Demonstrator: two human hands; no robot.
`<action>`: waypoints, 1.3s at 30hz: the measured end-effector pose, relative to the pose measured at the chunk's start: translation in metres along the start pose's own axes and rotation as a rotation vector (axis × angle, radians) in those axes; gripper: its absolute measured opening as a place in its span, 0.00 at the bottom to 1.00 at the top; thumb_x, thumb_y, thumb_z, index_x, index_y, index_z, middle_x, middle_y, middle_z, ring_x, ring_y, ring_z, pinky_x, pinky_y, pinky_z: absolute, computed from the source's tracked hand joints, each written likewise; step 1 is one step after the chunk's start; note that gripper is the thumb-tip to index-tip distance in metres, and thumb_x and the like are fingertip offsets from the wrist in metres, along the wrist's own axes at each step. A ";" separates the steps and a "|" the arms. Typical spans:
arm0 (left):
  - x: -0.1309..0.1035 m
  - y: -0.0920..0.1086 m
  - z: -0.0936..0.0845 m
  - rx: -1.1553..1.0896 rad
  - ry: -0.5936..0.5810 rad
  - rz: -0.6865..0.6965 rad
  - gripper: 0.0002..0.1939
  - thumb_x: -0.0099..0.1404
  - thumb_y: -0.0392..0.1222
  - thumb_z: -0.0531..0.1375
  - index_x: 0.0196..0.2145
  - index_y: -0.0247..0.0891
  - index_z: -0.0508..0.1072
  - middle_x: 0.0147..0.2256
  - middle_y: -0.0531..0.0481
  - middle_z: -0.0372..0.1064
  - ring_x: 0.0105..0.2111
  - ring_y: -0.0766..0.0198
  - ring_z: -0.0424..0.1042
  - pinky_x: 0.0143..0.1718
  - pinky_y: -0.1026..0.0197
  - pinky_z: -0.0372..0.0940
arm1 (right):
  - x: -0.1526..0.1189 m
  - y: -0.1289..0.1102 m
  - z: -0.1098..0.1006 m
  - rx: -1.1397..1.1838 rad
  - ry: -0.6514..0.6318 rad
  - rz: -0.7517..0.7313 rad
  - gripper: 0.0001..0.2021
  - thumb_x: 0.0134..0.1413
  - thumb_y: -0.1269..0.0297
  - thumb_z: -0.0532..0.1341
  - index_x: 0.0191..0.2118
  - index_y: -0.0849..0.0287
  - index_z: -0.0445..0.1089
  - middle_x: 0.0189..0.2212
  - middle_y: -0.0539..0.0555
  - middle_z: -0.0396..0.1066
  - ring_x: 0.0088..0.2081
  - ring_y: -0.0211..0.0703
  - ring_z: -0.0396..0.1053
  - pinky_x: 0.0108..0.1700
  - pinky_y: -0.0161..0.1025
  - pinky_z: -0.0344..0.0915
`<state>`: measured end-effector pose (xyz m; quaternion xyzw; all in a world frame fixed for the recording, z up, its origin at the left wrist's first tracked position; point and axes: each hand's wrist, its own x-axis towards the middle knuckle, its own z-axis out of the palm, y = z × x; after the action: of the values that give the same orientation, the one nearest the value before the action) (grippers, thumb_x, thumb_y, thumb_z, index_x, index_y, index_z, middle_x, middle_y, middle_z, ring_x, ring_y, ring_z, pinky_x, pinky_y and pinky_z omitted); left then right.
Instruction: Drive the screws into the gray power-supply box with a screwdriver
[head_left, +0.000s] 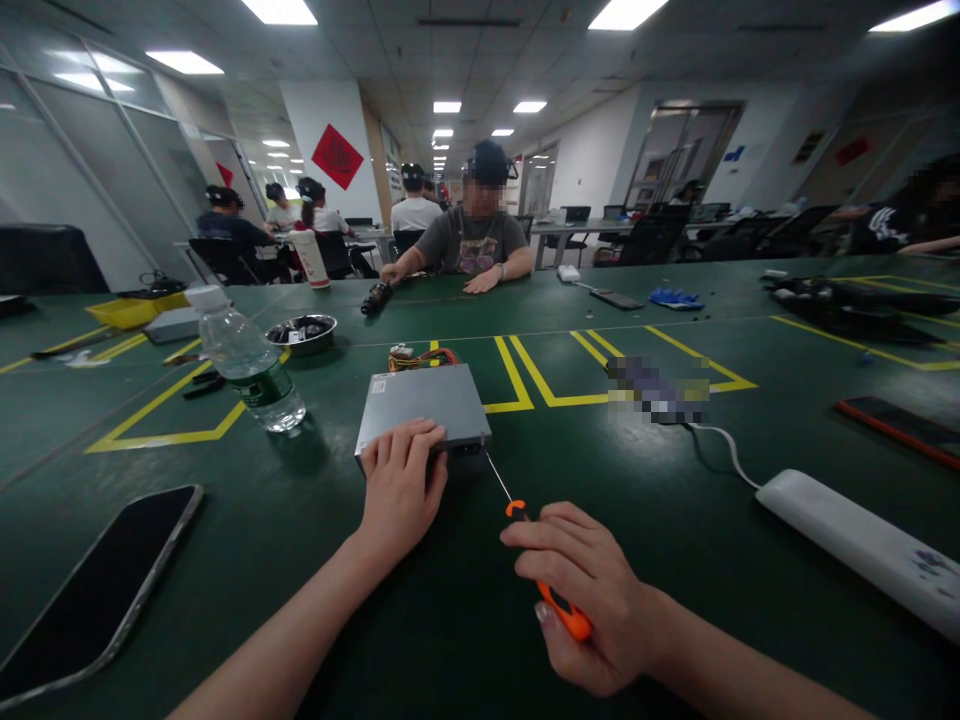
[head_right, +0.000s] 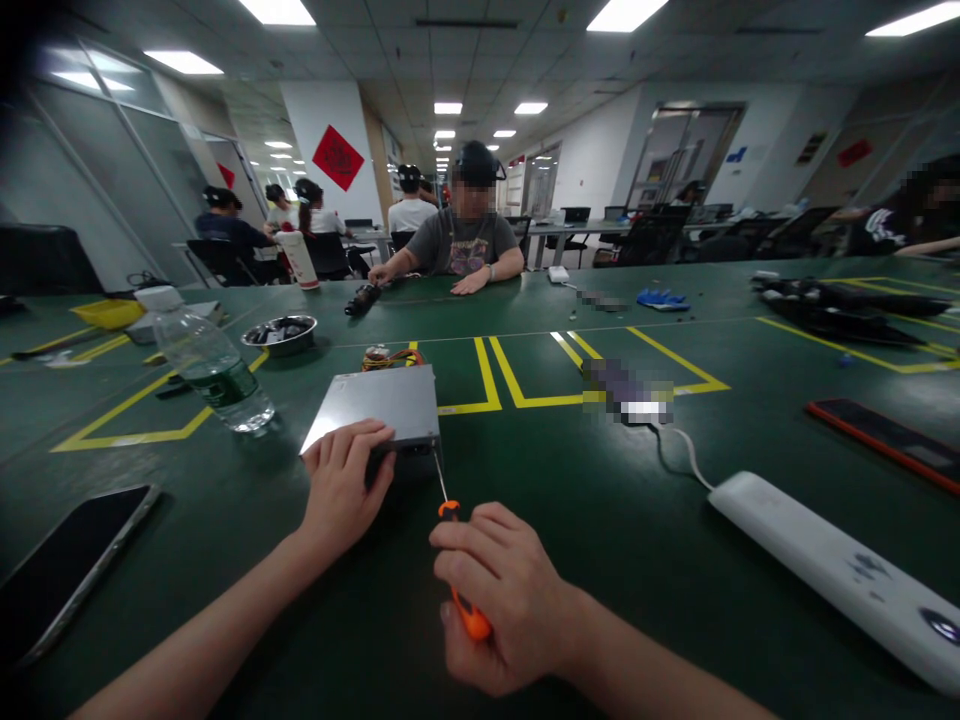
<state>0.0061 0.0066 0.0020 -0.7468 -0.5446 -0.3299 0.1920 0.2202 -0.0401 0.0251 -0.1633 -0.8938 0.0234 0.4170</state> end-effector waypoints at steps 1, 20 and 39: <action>0.000 0.000 0.000 -0.001 0.003 -0.001 0.11 0.63 0.38 0.53 0.45 0.41 0.64 0.46 0.45 0.66 0.46 0.55 0.63 0.44 0.52 0.53 | 0.000 0.000 0.000 -0.014 -0.007 0.003 0.10 0.48 0.71 0.50 0.36 0.63 0.63 0.35 0.60 0.71 0.34 0.43 0.69 0.35 0.42 0.63; 0.000 -0.001 0.001 -0.005 0.025 0.008 0.11 0.63 0.38 0.54 0.44 0.41 0.65 0.46 0.45 0.66 0.46 0.55 0.63 0.45 0.52 0.53 | -0.010 -0.009 0.002 -0.224 0.017 -0.167 0.03 0.56 0.71 0.53 0.35 0.65 0.62 0.35 0.65 0.71 0.27 0.40 0.69 0.27 0.37 0.65; 0.000 -0.002 0.003 -0.041 0.038 0.018 0.12 0.62 0.37 0.54 0.45 0.40 0.64 0.46 0.44 0.67 0.51 0.55 0.62 0.51 0.48 0.48 | -0.007 -0.008 0.002 -0.145 -0.083 -0.131 0.10 0.60 0.65 0.52 0.41 0.67 0.63 0.38 0.65 0.72 0.35 0.43 0.71 0.32 0.39 0.66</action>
<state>0.0051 0.0088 -0.0006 -0.7490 -0.5275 -0.3533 0.1899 0.2208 -0.0498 0.0204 -0.1331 -0.9184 -0.0620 0.3675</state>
